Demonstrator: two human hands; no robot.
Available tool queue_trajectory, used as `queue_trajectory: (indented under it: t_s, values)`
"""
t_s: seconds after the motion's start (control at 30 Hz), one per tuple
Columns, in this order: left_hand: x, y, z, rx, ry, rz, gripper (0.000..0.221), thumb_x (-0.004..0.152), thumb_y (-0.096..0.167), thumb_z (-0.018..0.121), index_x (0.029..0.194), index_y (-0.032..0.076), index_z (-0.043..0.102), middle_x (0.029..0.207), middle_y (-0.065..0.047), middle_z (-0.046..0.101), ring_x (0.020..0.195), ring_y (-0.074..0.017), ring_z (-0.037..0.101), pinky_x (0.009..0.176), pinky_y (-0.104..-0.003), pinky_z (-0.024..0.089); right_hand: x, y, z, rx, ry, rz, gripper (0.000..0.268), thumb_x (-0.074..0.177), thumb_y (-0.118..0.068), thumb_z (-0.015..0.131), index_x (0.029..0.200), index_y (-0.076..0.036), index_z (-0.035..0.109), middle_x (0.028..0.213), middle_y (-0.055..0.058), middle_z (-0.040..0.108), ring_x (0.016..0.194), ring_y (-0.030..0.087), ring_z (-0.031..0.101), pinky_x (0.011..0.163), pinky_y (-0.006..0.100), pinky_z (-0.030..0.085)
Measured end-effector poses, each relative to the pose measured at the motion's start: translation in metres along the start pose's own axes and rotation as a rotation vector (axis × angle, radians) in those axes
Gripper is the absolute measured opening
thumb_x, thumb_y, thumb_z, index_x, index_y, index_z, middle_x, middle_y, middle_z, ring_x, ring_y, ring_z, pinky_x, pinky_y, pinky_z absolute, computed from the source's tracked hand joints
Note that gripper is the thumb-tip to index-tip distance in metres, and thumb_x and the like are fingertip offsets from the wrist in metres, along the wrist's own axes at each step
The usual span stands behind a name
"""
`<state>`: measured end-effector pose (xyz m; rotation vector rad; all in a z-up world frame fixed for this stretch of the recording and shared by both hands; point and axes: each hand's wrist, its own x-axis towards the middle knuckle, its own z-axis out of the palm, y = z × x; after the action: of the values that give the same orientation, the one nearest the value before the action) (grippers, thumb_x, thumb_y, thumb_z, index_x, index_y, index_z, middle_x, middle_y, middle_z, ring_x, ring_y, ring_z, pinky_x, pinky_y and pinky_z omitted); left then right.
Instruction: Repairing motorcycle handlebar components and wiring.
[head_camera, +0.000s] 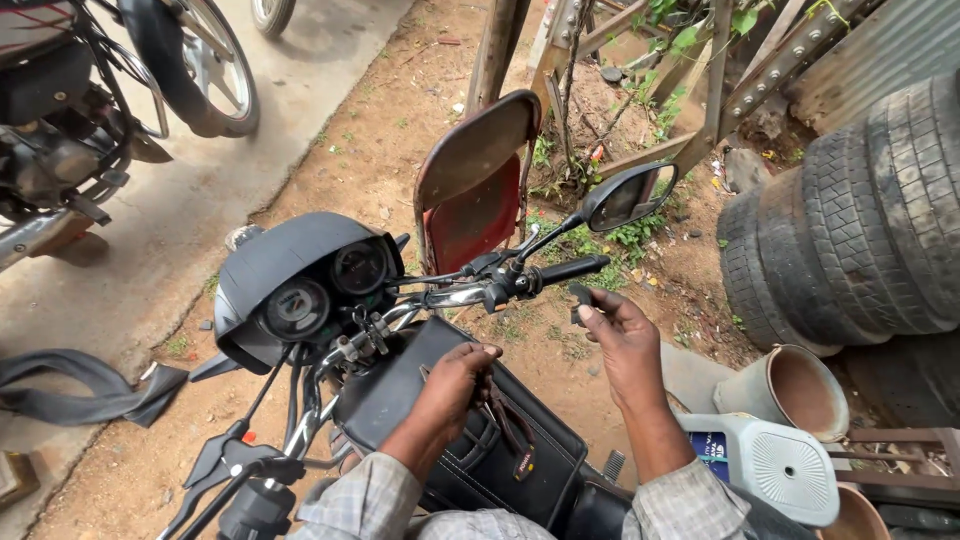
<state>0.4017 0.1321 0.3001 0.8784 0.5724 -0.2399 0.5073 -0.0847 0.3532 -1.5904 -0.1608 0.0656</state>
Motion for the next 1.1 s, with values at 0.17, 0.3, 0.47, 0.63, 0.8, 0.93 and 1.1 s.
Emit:
queue_trajectory:
  t_s: [0.17,0.3,0.47,0.63,0.8,0.93,1.1]
  values:
    - [-0.006,-0.002,-0.001,0.016,0.0,0.013,0.014,0.096,0.021,0.067,0.092,0.008,0.064,0.063,0.002,0.053,0.049,-0.0086,0.043,0.045,-0.025,0.033,0.006,0.002,0.001,-0.072,-0.045,-0.016,0.03,0.09,-0.01,0.077,0.119,-0.003,0.073,0.102,0.001,0.07,0.085,0.008,0.064,0.076,0.024,0.053]
    - [-0.016,0.017,0.014,0.011,-0.042,-0.018,0.026,0.093,0.035,0.065,0.094,0.01,0.073,0.061,0.004,0.049,0.047,-0.0084,0.042,0.044,-0.025,0.03,0.001,0.005,0.0,-0.347,-0.186,-0.058,0.028,0.092,-0.008,0.079,0.12,-0.007,0.078,0.094,0.004,0.058,0.083,0.011,0.057,0.075,0.027,0.051]
    - [-0.019,0.025,0.026,0.09,-0.145,-0.145,0.052,0.095,0.06,0.061,0.084,0.009,0.061,0.059,0.002,0.045,0.047,-0.0086,0.039,0.043,-0.024,0.027,-0.032,-0.026,0.02,-0.342,-0.425,-0.045,0.028,0.088,-0.006,0.077,0.116,-0.008,0.077,0.099,0.0,0.072,0.092,0.011,0.067,0.081,0.027,0.054]
    - [-0.015,0.015,0.027,0.094,-0.225,-0.105,0.045,0.095,0.051,0.07,0.086,0.011,0.053,0.065,0.004,0.048,0.053,-0.0079,0.041,0.044,-0.024,0.027,-0.046,0.0,0.011,-0.278,-0.398,0.043,0.035,0.088,-0.005,0.074,0.123,-0.008,0.076,0.104,0.002,0.07,0.096,0.012,0.067,0.085,0.027,0.056]
    - [-0.013,0.015,0.039,0.034,-0.219,0.009,0.045,0.091,0.03,0.075,0.122,0.009,0.051,0.079,0.002,0.061,0.058,-0.0061,0.047,0.05,-0.022,0.036,-0.055,0.001,0.018,-0.136,-0.407,0.069,0.044,0.087,-0.003,0.076,0.13,-0.003,0.066,0.122,0.0,0.062,0.101,0.01,0.064,0.083,0.027,0.056]
    - [-0.013,0.014,0.042,0.01,-0.227,0.004,0.049,0.094,0.031,0.071,0.128,0.006,0.045,0.077,0.002,0.058,0.058,-0.0064,0.048,0.051,-0.023,0.037,-0.052,0.022,0.017,-0.041,-0.342,0.085,0.041,0.089,-0.002,0.076,0.129,0.0,0.066,0.118,0.003,0.065,0.104,0.011,0.066,0.089,0.027,0.056]
    - [-0.009,0.022,0.041,-0.028,-0.147,-0.023,0.053,0.09,0.025,0.071,0.135,0.007,0.049,0.07,0.003,0.052,0.054,-0.0074,0.045,0.048,-0.023,0.036,-0.034,0.022,0.018,-0.114,-0.184,0.125,0.045,0.086,-0.001,0.075,0.129,0.0,0.062,0.11,0.007,0.071,0.094,0.011,0.067,0.082,0.027,0.056]
